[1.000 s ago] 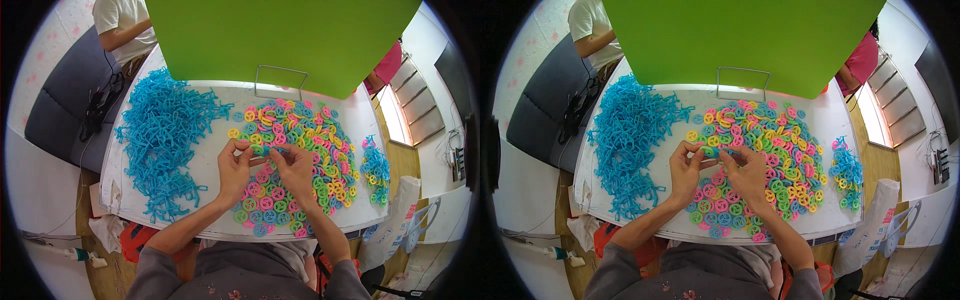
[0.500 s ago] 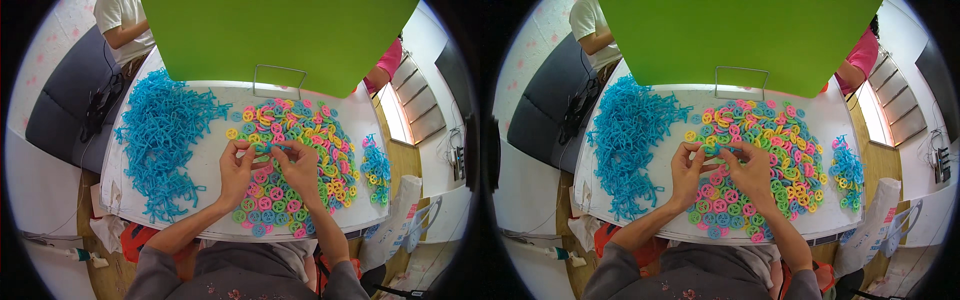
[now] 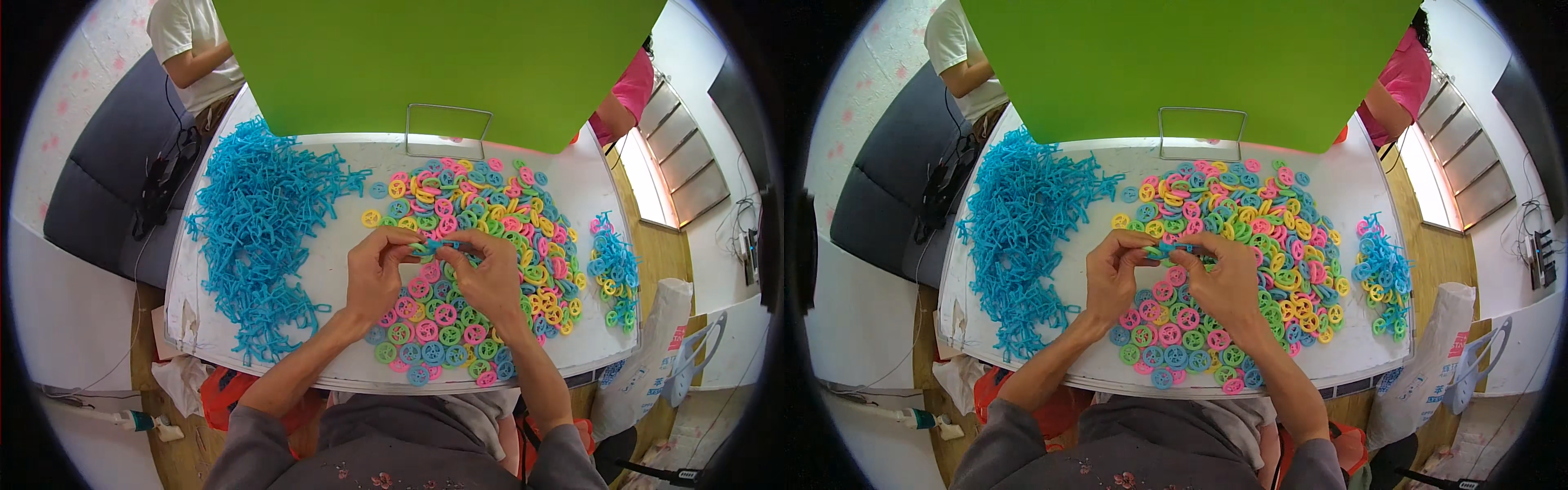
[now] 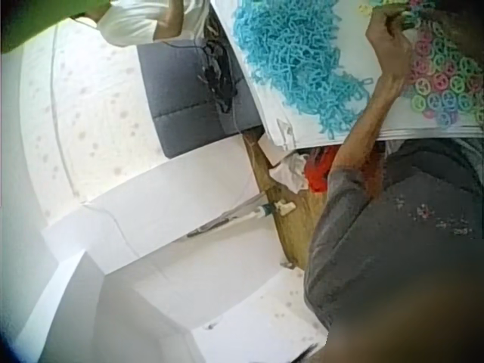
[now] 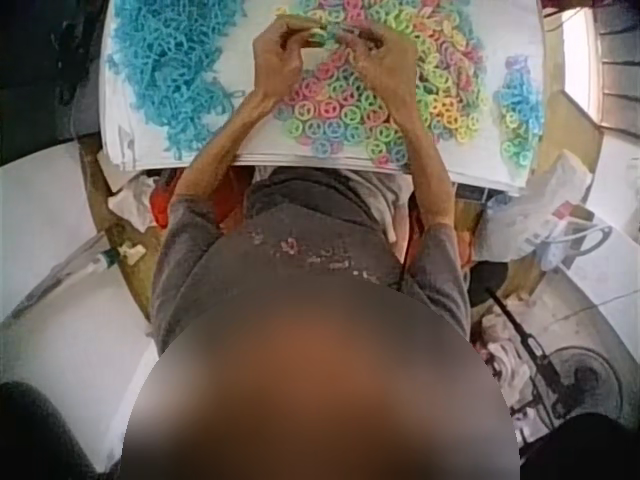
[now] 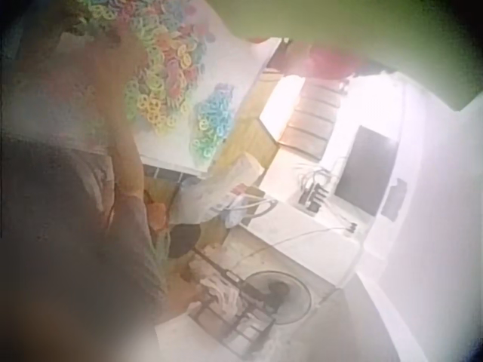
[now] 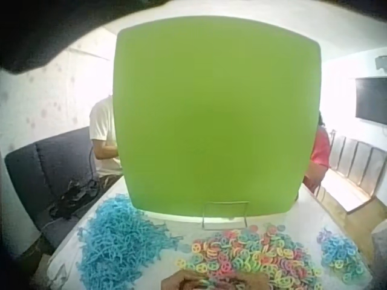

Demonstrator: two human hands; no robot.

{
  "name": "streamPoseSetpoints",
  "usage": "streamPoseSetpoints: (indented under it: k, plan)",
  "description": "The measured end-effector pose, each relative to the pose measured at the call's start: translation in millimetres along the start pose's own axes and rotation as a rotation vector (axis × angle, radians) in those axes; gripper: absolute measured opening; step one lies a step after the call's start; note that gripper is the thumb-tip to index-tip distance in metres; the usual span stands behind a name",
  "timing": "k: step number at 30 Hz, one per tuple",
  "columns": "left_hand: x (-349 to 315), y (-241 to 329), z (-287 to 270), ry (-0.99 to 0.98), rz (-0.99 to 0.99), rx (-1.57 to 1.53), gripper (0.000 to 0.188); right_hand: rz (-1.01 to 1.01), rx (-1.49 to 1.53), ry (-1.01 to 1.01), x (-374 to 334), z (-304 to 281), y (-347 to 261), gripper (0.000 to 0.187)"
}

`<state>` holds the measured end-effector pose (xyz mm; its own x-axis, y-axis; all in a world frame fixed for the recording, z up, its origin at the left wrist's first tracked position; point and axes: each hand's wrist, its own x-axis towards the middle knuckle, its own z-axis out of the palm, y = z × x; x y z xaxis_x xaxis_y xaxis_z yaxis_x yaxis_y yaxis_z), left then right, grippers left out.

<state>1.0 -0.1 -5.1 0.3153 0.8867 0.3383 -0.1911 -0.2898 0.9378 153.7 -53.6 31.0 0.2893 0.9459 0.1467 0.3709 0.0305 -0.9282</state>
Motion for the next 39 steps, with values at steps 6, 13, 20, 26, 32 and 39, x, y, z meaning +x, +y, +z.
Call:
streamPoseSetpoints:
  k: [6,13,20,26,32,39]
  plan:
    - [2,3,1,0.017,-0.149,0.038,0.014,-0.218,-0.193,0.06,0,1,3,0.011]
    - [0,0,1,-0.002,-0.108,0.158,0.014,-0.101,-0.131,-0.043,2,-3,9,0.015]
    - [-2,-7,-7,-0.123,0.064,0.375,0.013,0.144,-0.049,-0.154,3,-11,-6,0.016]
    - [4,2,-5,-0.124,-0.39,0.088,0.008,-0.118,-0.375,-0.024,-3,-2,-1,0.015]
    - [4,-4,-5,-0.043,-0.438,0.044,0.005,-0.378,-0.326,0.111,-5,7,12,0.017]
    - [2,-3,-5,-0.033,-0.383,-0.048,0.007,-0.024,-0.265,-0.01,-5,7,5,0.015]
